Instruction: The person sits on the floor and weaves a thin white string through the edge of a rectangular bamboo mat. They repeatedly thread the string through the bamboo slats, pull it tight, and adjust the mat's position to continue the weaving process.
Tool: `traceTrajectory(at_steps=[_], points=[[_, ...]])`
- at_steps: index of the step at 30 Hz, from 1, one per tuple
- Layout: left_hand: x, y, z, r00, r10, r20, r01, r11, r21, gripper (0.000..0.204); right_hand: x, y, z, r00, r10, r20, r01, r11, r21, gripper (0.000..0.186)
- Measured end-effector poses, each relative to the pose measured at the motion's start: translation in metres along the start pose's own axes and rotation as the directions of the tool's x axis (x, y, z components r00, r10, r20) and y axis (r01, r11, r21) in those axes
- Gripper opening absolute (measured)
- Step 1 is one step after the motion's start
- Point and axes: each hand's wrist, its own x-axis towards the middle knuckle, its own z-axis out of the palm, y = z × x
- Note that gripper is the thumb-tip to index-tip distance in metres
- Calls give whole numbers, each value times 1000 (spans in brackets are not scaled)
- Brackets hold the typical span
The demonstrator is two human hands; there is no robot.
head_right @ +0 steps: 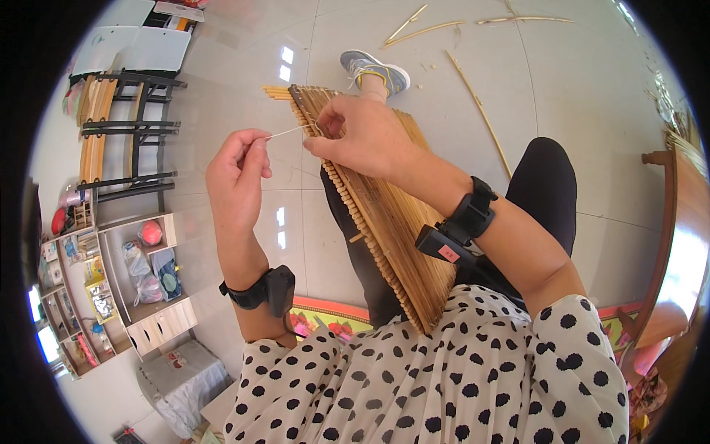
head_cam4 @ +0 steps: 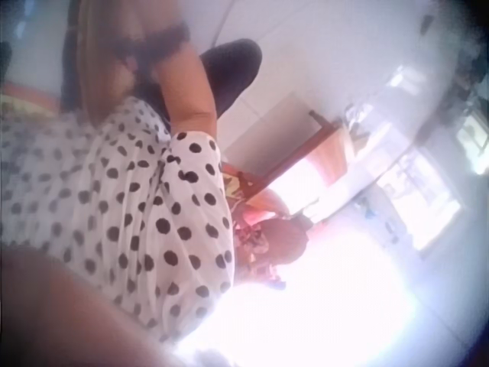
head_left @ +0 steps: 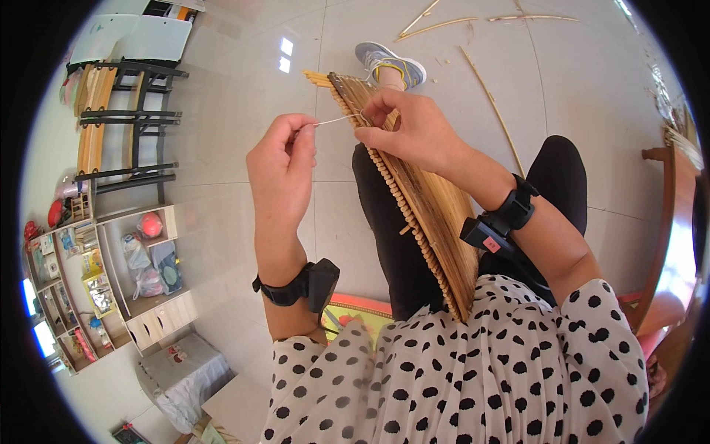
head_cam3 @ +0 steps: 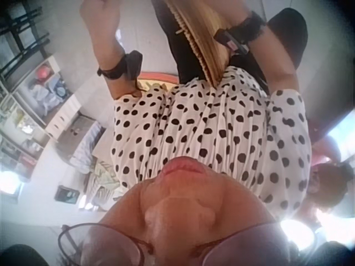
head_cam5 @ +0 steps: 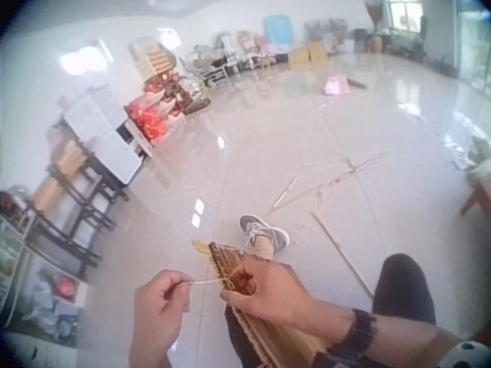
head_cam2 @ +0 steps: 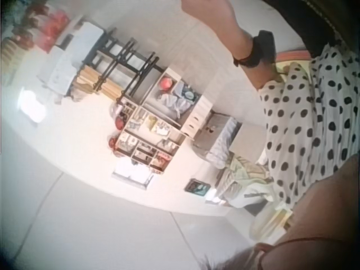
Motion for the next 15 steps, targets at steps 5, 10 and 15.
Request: traceTrajectory(at_steps=[5, 10, 15], points=[[0, 2, -1, 1000, -10, -4, 10, 1000, 13, 12, 6, 14, 8, 999, -14, -32, 13, 1000, -22, 22], [-3, -2, -9, 999, -22, 38, 19, 996, 87, 10, 8, 21, 7, 997, -72, -41, 66, 989, -132, 17], [-8, -5, -11, 986, -35, 162, 14, 992, 128, 7, 12, 17, 8, 978, -201, -52, 182, 949, -257, 14]])
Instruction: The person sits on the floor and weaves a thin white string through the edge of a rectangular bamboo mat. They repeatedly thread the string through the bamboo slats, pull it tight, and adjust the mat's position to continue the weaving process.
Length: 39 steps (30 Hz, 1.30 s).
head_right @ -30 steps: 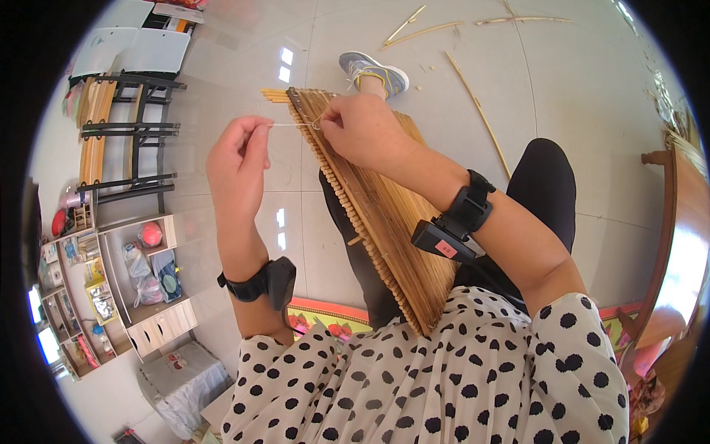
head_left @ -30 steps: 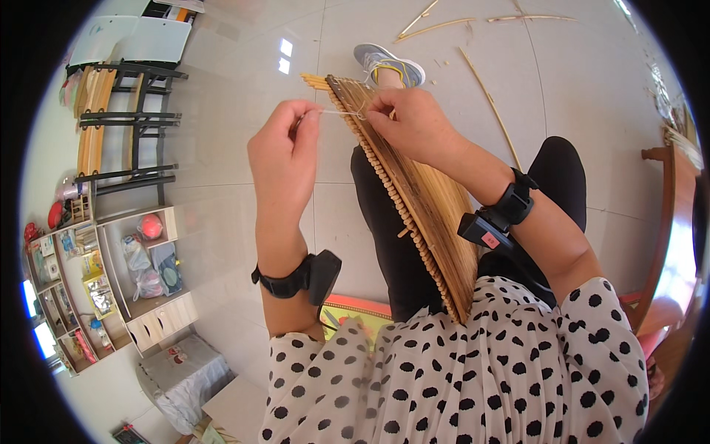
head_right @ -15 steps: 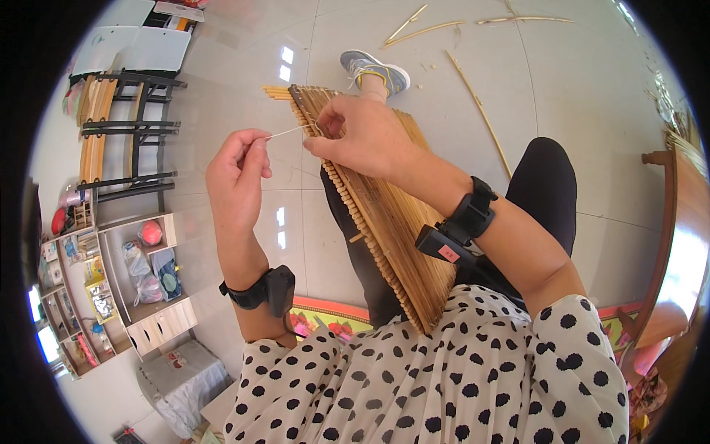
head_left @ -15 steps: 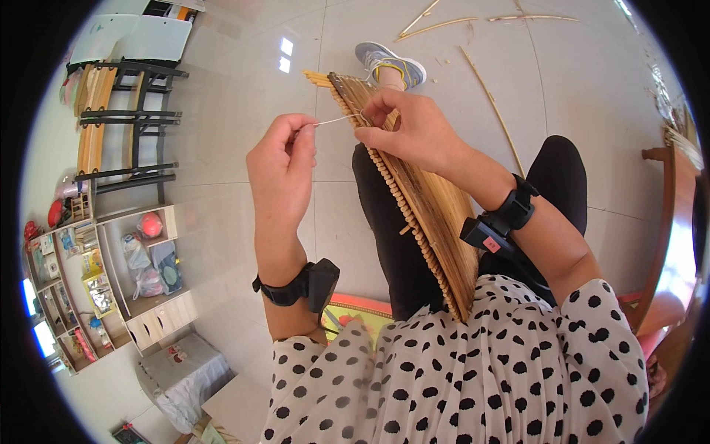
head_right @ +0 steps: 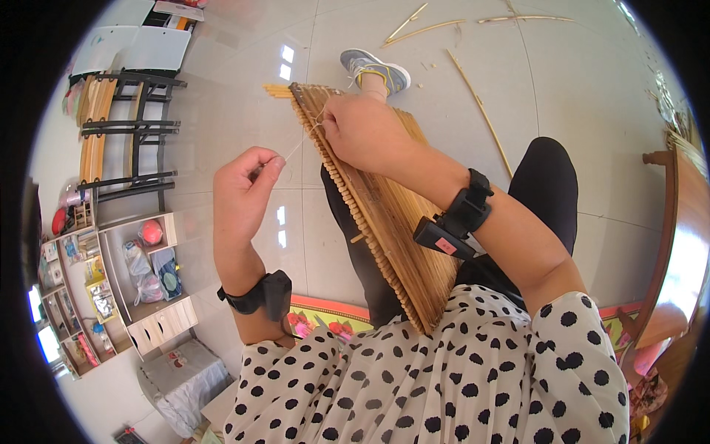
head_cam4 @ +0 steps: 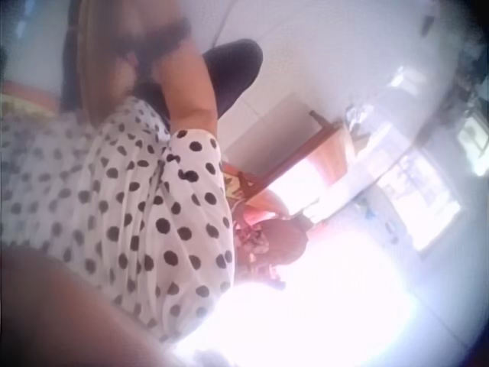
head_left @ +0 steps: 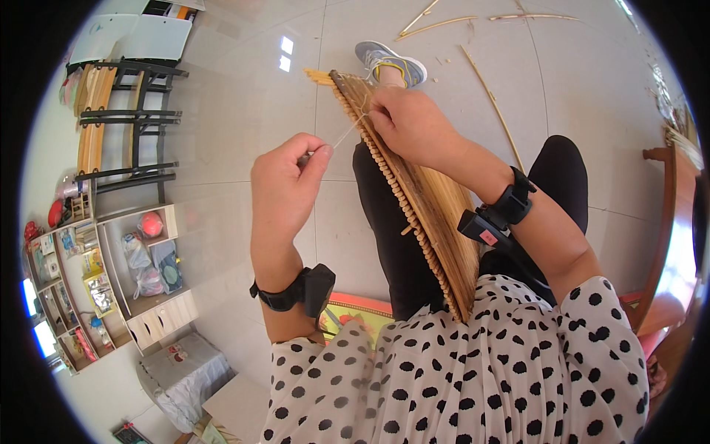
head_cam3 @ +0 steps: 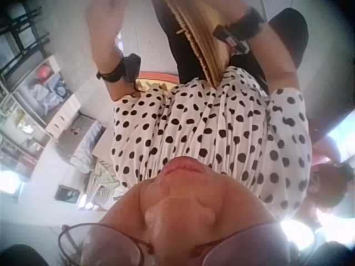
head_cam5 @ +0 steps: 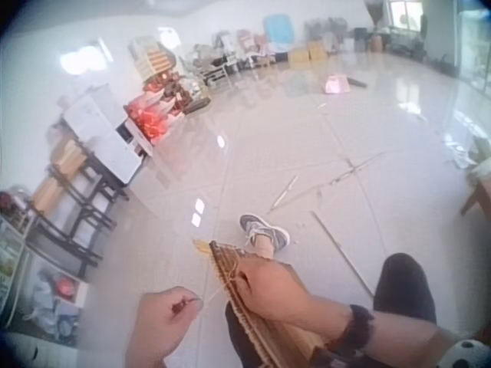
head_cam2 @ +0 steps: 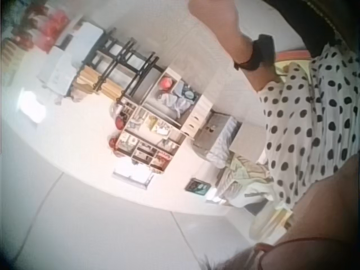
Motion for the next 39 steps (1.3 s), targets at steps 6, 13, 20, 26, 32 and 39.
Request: traceTrajectory(at_steps=[6, 13, 20, 26, 32, 39], points=[[-5, 16, 18, 988, 147, 51, -133, 966, -220, 8, 9, 1, 0, 997, -76, 17, 77, 983, -165, 12], [-9, 19, 41, 981, 130, 145, -62, 914, -401, 4, 5, -3, 9, 993, -120, 3, 119, 983, -143, 11], [-5, 7, 35, 969, 204, 138, -151, 935, -321, 8, 8, -4, -2, 997, 61, 55, -61, 998, -2, 12], [3, -19, 32, 995, -83, -48, 74, 984, -164, 21, 13, -3, -18, 995, 89, -51, -89, 996, 10, 14], [33, -22, 48, 999, -37, -31, 34, 995, -96, 49, 9, 2, -21, 992, 85, -95, -85, 996, 3, 15], [38, -31, 41, 976, -218, 12, 218, 964, -152, 48, 10, 10, -23, 991, 110, -75, -105, 992, 76, 15]])
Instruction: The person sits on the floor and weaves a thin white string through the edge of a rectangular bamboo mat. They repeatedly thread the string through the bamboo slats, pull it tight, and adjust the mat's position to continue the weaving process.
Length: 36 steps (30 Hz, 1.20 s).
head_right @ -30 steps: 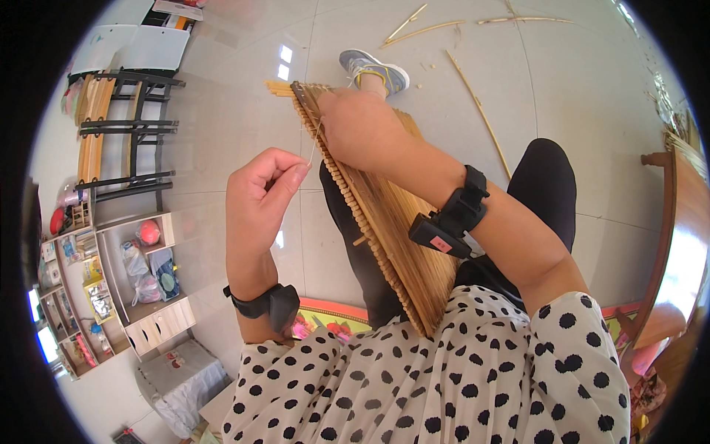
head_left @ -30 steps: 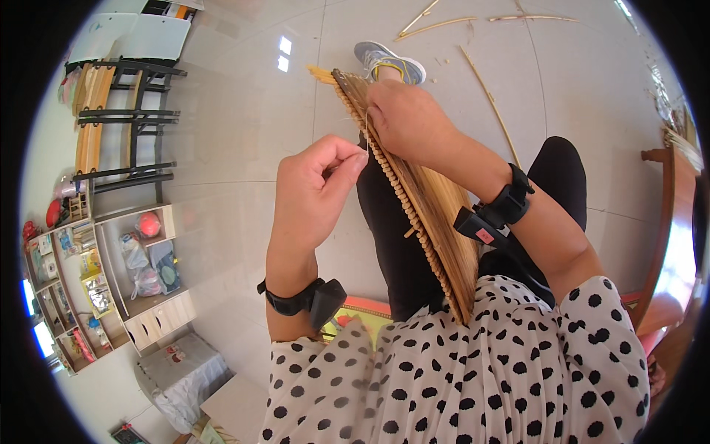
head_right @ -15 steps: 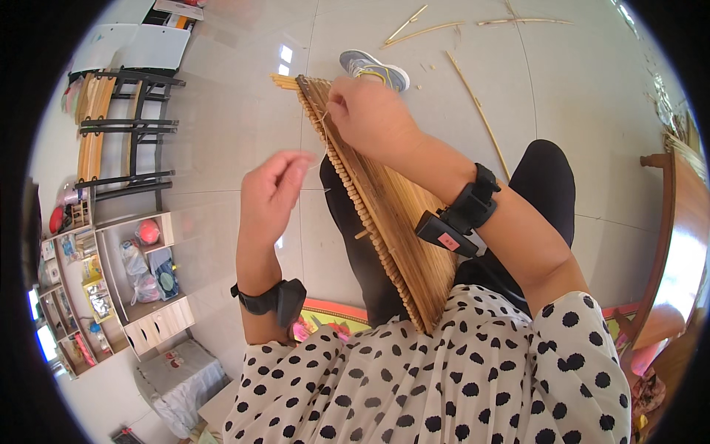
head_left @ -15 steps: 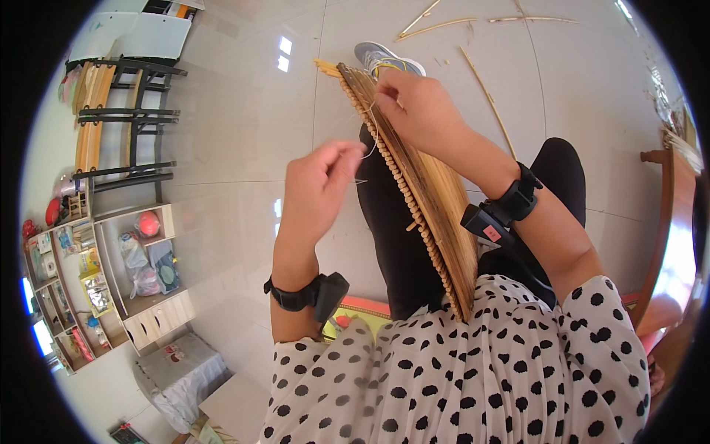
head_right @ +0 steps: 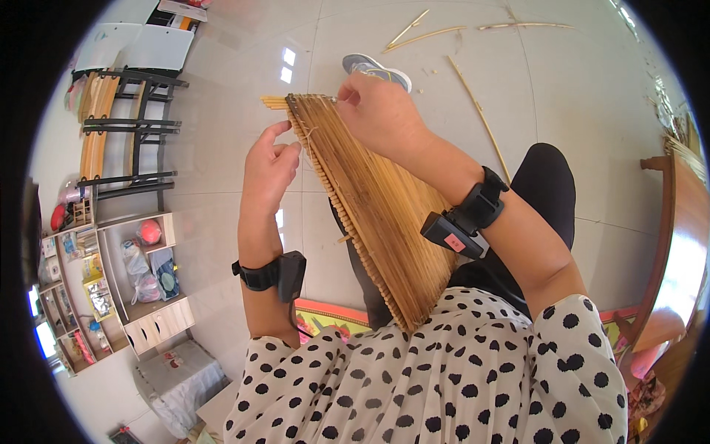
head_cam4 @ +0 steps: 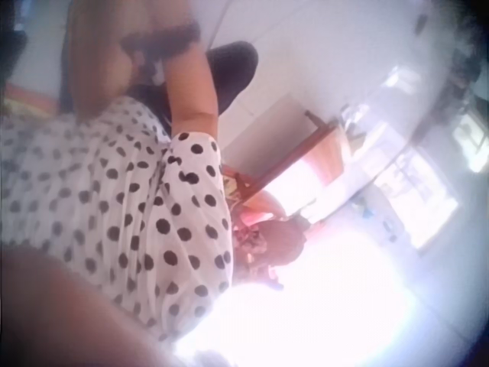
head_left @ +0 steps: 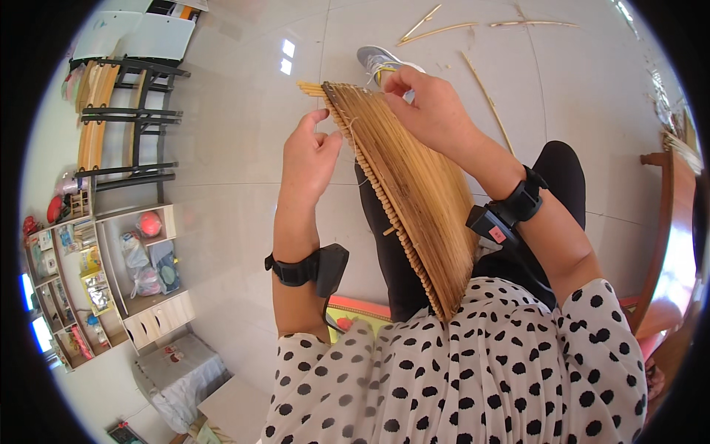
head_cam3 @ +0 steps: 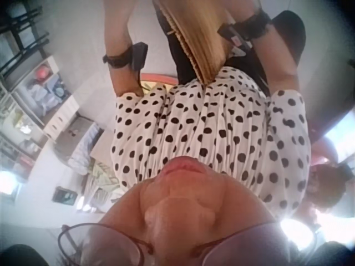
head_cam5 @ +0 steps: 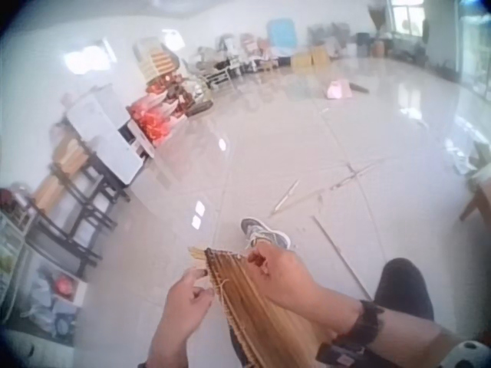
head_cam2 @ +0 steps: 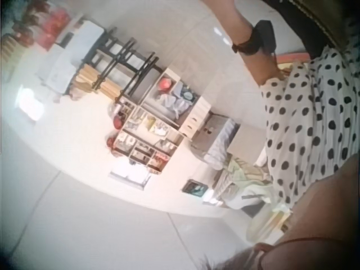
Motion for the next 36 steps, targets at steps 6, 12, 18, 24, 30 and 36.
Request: traceTrajectory(at_steps=[6, 12, 18, 24, 30, 36], points=[[0, -10, -6, 997, -33, 67, 36, 998, -42, 22, -3, 3, 8, 1000, 4, 4, -4, 999, 37, 17], [-12, 8, -7, 962, 255, -101, -243, 963, 115, 11, -5, -8, 15, 997, -4, 78, 1, 1000, 28, 20], [-9, 17, 1, 873, 460, -161, -440, 886, 147, 8, 0, -14, 30, 973, -212, 88, 208, 977, 55, 18], [-30, 29, -14, 955, 285, -81, -250, 921, 298, 10, 7, -3, 34, 995, -29, 97, 14, 989, 150, 15], [-46, 15, -36, 969, 169, 179, -215, 937, 277, 14, 9, -1, 27, 975, 197, 100, -211, 965, 154, 15], [-48, 28, -23, 943, 250, 219, -220, 963, -153, 13, -1, -5, 33, 996, -47, -73, 46, 999, -11, 13]])
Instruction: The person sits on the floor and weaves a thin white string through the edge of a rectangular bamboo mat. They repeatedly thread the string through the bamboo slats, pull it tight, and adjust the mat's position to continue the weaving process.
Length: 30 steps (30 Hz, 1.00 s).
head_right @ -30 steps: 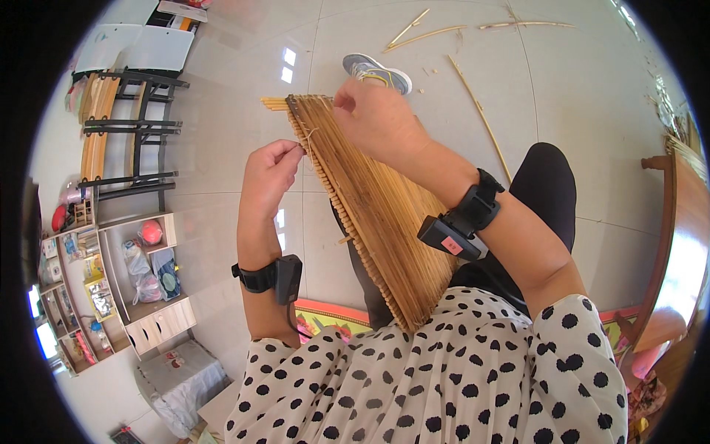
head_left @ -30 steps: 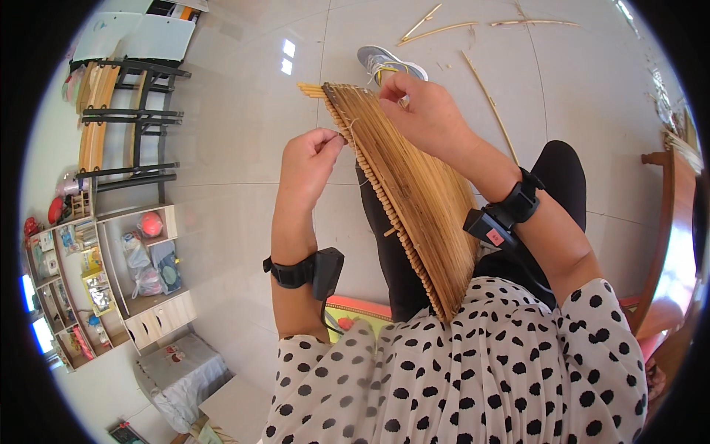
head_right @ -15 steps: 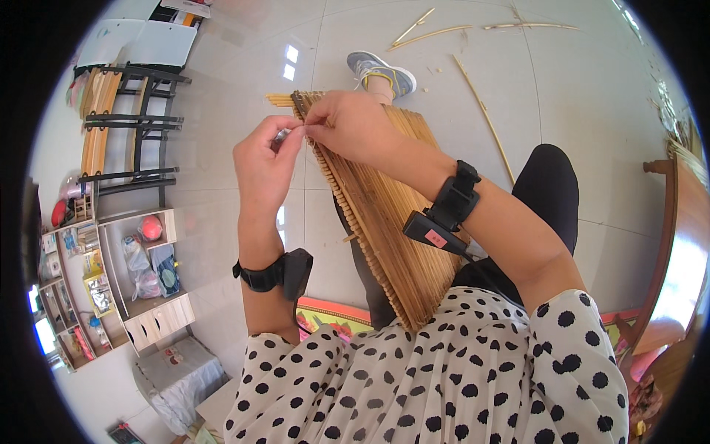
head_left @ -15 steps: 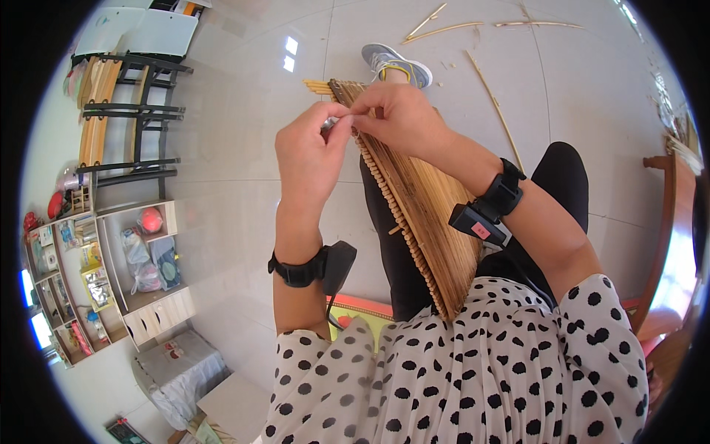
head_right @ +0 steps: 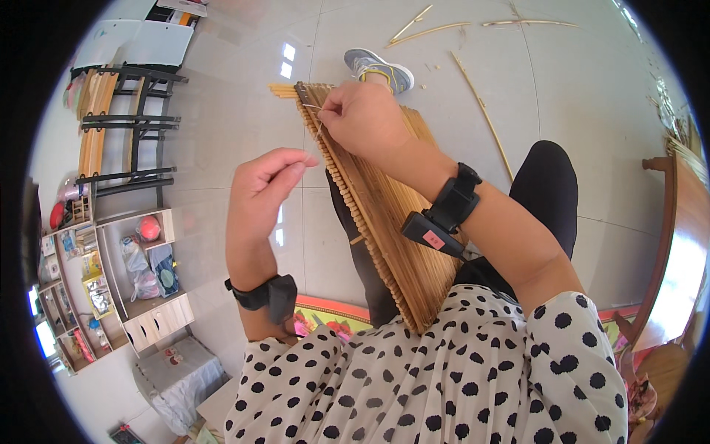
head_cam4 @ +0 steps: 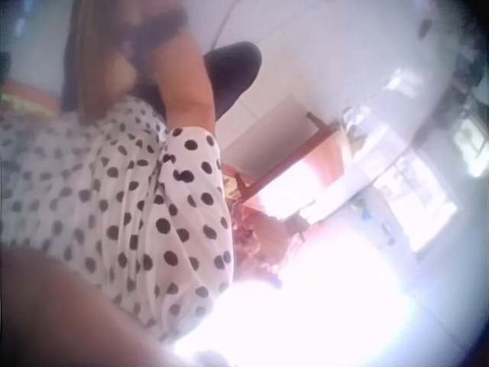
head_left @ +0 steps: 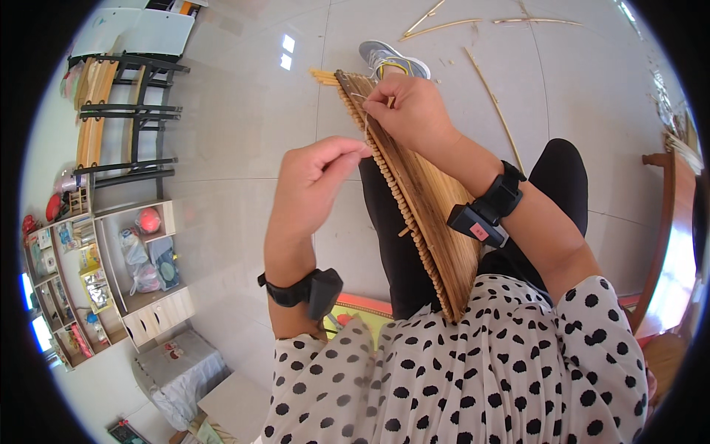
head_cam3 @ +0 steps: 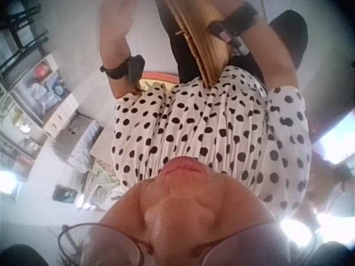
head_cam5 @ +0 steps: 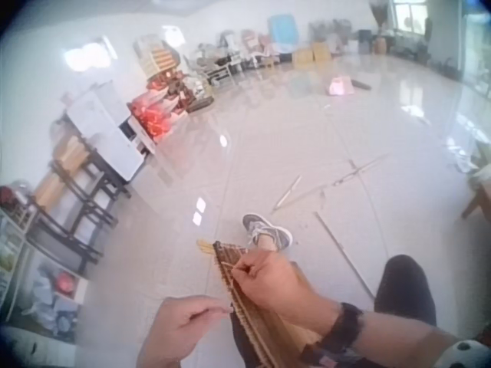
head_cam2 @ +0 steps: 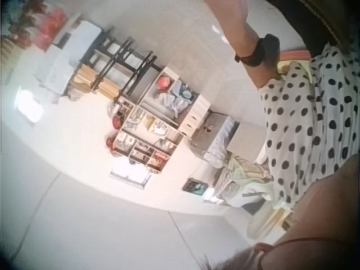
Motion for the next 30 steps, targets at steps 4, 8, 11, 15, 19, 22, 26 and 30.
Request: traceTrajectory(at_steps=[4, 8, 11, 15, 19, 22, 26, 30], points=[[3, -1, 22, 999, 50, -5, -50, 989, -137, 14, -1, -7, -1, 995, -64, -73, 58, 995, -80, 11], [6, -1, 25, 998, 49, 25, -43, 981, -190, 15, -1, -7, -1, 993, -84, -81, 76, 993, -90, 11], [9, 3, 16, 999, 35, -29, -36, 999, -36, 13, -5, -1, -9, 999, 38, -25, -39, 998, -52, 16], [9, -2, 5, 972, 72, -222, -62, 997, 52, 11, -21, -18, -25, 991, 134, -25, -136, 987, -92, 38], [21, -6, 7, 930, 184, -319, -186, 982, 25, 12, -33, -39, -30, 978, 186, 92, -164, 965, -204, 56], [33, -9, 14, 906, 168, -388, -217, 973, -85, 14, -39, -47, -24, 981, 156, 118, -126, 965, -228, 61], [40, -3, 22, 902, 79, -425, -186, 958, -218, 15, -42, -47, -15, 980, 161, 116, -136, 971, -196, 58], [45, -2, 30, 875, 132, -466, -197, 976, -94, 16, -41, -42, -8, 978, 135, 156, -118, 987, -112, 48]])
